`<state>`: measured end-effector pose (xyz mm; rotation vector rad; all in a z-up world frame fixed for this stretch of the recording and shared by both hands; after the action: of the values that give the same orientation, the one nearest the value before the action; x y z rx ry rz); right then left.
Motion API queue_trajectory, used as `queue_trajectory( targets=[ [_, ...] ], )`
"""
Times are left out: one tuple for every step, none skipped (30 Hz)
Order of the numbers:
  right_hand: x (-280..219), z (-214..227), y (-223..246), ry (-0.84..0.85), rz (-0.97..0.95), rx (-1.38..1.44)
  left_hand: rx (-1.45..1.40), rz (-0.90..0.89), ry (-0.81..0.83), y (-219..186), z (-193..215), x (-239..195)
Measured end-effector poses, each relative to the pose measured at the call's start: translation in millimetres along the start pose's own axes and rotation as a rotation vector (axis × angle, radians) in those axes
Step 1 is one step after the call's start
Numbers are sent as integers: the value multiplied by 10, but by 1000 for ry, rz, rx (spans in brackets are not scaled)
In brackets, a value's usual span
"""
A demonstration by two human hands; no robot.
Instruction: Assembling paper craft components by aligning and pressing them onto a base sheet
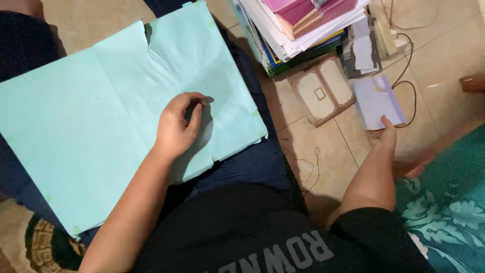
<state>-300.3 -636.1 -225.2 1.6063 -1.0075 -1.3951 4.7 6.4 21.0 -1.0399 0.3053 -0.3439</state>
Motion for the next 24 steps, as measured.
queue_trajectory(
  targets=[
    [168, -19, -45, 10, -1, -4, -1, 5, -10, -10, -15, 12],
    [316, -53, -141, 12, -36, -32, 23, -50, -9, -35, -12, 20],
    [462, -92, -238, 13, -70, -60, 48, -104, -8, -58, -7, 27],
    [354, -191, -142, 24, -72, -60, 51, -102, -18, -45, -2, 20],
    [240, -289, -65, 22, -126, -32, 57, -105, -18, -31, -2, 16],
    [112, -342, 18, 14, -180, -7, 61, -107, -14, -13, -10, 7],
    [163, -431, 34, 20, -183, -9, 63, -104, -19, -29, 16, 19],
    [203, -450, 55, 4, -208, -101, 53, -108, -11, -44, 21, 8],
    [245, -467, 75, -13, -233, -194, 44, -112, -4, -57, 23, -3],
    [368, -484, 19, -11, -233, -200, 42, -106, -6, -42, 26, 0],
    [499, -465, -14, -56, -197, -357, 35, -125, -10, -39, 29, 2],
    [623, -426, -44, -106, -161, -512, 30, -145, -12, -37, 27, 5],
    [345, -510, -27, -106, -162, -516, 28, -141, -11, -32, 31, -8],
    [82, -565, 104, -249, 46, -680, 33, -140, -2, -33, 32, -4],
    [-208, -639, 241, -395, 257, -837, 38, -140, 6, -37, 34, -1],
    [-185, -647, 85, -393, 261, -836, 35, -141, 2, -36, 36, -5],
    [-170, -683, -11, -388, 400, -987, 26, -144, 3, -37, 37, -11],
    [-158, -756, -127, -374, 541, -1136, 19, -145, 0, -37, 48, -23],
    [-304, -865, -248, -368, 546, -1134, 18, -144, -7, -9, 27, 3],
    [-444, -996, -426, -57, 566, -1139, 22, -120, -35, 35, 7, 5],
    [-615, -1123, -615, 255, 572, -1127, 25, -96, -62, 79, -13, 4],
    [-741, -1122, -765, 255, 574, -1128, 24, -96, -63, 77, -23, 1],
    [-860, -1113, -968, 321, 426, -1026, 13, -101, -62, 69, -28, -6],
    [-993, -1147, -1181, 382, 282, -914, 5, -113, -62, 57, -12, 10]
  ],
)
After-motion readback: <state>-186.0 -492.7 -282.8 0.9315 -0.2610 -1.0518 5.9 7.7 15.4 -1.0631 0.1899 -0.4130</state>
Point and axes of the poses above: each hand's wrist, its own x-axis towards the middle knuckle, its own z-axis out of the back of the hand, y = z × x, the point moved 4 cm from there along x, towards the middle knuckle, and after that the axes turned 15 degrees about z, right-handed, at the moved point
